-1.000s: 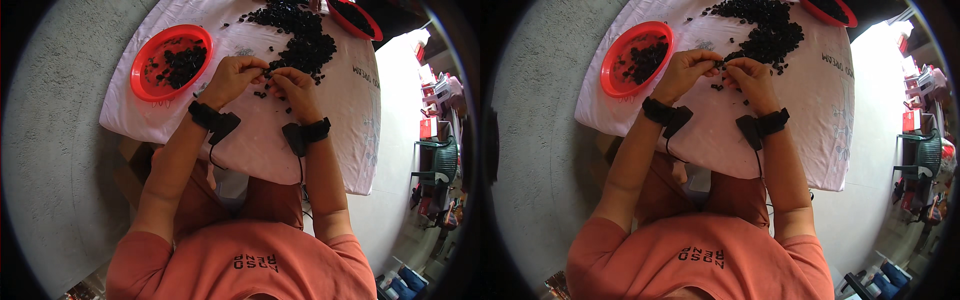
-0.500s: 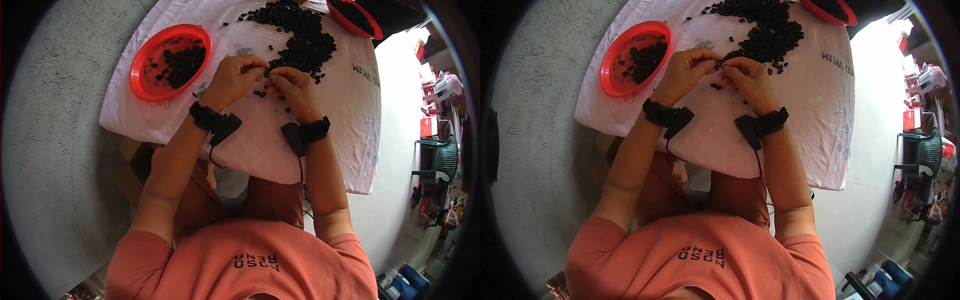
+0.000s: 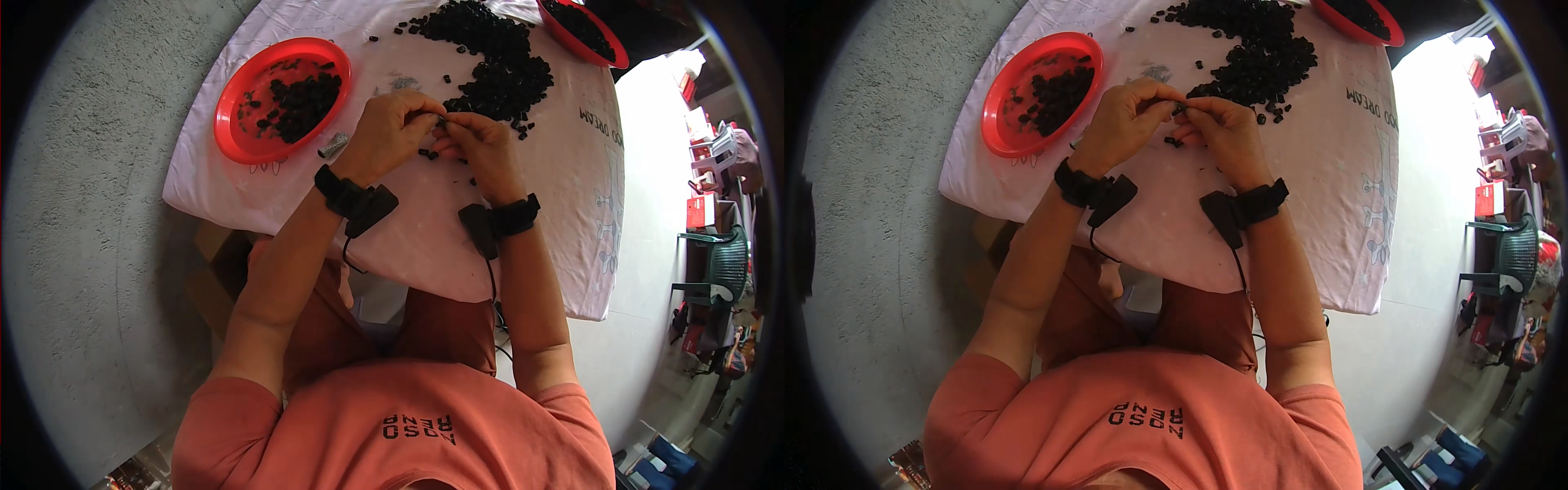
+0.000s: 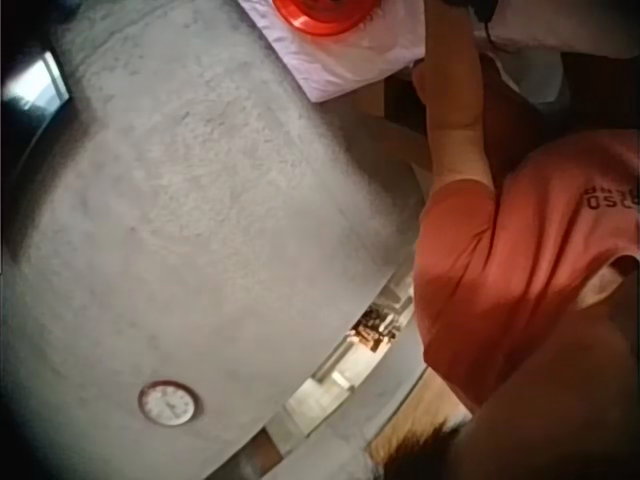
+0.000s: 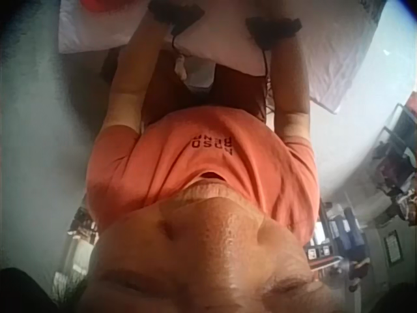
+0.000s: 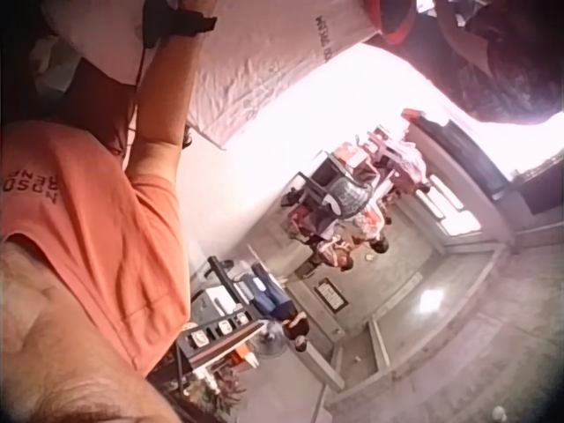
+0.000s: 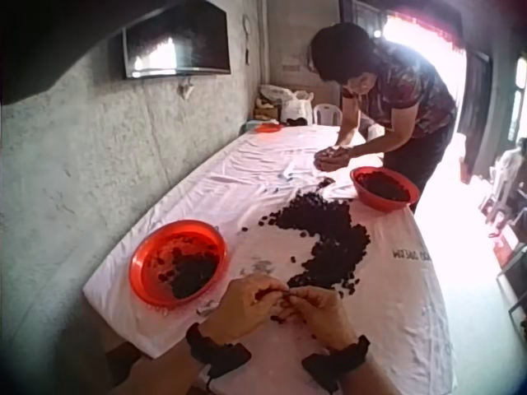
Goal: Manually assembling small metal components into black plastic fasteners at a workstation.
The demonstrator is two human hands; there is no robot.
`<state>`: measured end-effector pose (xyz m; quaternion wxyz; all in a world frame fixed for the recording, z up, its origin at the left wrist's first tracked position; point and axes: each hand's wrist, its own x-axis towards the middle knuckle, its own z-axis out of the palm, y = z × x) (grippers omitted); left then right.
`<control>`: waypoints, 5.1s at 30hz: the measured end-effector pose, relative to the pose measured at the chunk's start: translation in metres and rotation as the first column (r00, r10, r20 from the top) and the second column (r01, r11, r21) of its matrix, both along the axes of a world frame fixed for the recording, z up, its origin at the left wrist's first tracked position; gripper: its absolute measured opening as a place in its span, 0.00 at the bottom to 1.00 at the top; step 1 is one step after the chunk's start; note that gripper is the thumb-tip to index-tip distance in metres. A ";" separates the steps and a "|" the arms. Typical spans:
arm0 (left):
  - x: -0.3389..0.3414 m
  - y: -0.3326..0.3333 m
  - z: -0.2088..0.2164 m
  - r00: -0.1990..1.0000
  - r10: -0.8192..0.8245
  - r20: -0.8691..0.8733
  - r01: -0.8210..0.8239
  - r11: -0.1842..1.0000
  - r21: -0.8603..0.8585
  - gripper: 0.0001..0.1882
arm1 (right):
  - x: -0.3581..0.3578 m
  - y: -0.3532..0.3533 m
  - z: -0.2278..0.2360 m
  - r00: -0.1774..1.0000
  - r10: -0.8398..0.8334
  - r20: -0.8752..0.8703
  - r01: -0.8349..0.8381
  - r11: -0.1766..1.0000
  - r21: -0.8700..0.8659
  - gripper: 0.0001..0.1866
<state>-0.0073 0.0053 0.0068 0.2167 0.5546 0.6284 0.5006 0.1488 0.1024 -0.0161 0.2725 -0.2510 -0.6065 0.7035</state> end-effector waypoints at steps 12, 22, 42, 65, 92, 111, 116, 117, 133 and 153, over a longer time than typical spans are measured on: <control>0.000 0.001 0.000 0.998 0.026 -0.052 -0.025 0.999 0.027 0.09 | 0.000 -0.001 0.000 1.000 0.007 -0.019 -0.007 1.000 0.005 0.11; 0.000 0.002 0.000 0.995 0.033 -0.094 -0.025 0.996 0.080 0.08 | 0.001 -0.002 0.004 0.999 0.031 -0.007 -0.030 0.997 0.065 0.10; 0.007 0.004 -0.011 0.994 0.044 -0.098 -0.025 0.982 0.189 0.09 | 0.002 -0.001 0.001 0.996 -0.017 -0.086 0.016 1.000 -0.010 0.10; 0.018 0.006 -0.010 0.944 0.126 -0.306 -0.040 0.961 0.273 0.15 | -0.001 -0.006 0.002 0.991 -0.085 -0.105 0.079 0.995 -0.055 0.11; 0.013 0.000 -0.003 0.920 0.114 -0.374 -0.004 0.959 0.284 0.14 | 0.001 -0.003 0.002 0.990 -0.057 -0.129 0.057 0.998 -0.005 0.16; -0.091 -0.021 -0.008 0.670 0.548 -0.501 -0.567 0.813 0.131 0.10 | 0.008 0.011 -0.002 0.969 -0.235 0.080 0.209 0.947 0.244 0.09; -0.098 -0.026 -0.012 0.539 0.607 -0.584 -0.593 0.766 0.249 0.11 | 0.007 0.007 -0.001 0.959 -0.172 0.225 0.058 0.898 0.436 0.10; -0.092 -0.020 -0.014 0.539 0.621 -0.569 -0.556 0.770 0.313 0.11 | 0.006 0.007 -0.002 0.954 -0.173 0.244 0.034 0.873 0.487 0.11; -0.013 0.007 -0.037 0.887 0.096 -0.452 -0.092 0.995 0.031 0.08 | 0.005 0.009 0.000 0.973 -0.072 0.219 0.014 0.966 0.257 0.09; 0.004 0.001 -0.015 0.976 -0.048 0.214 0.066 0.995 -0.076 0.08 | 0.005 0.008 -0.001 0.995 -0.020 0.101 0.006 0.990 0.141 0.08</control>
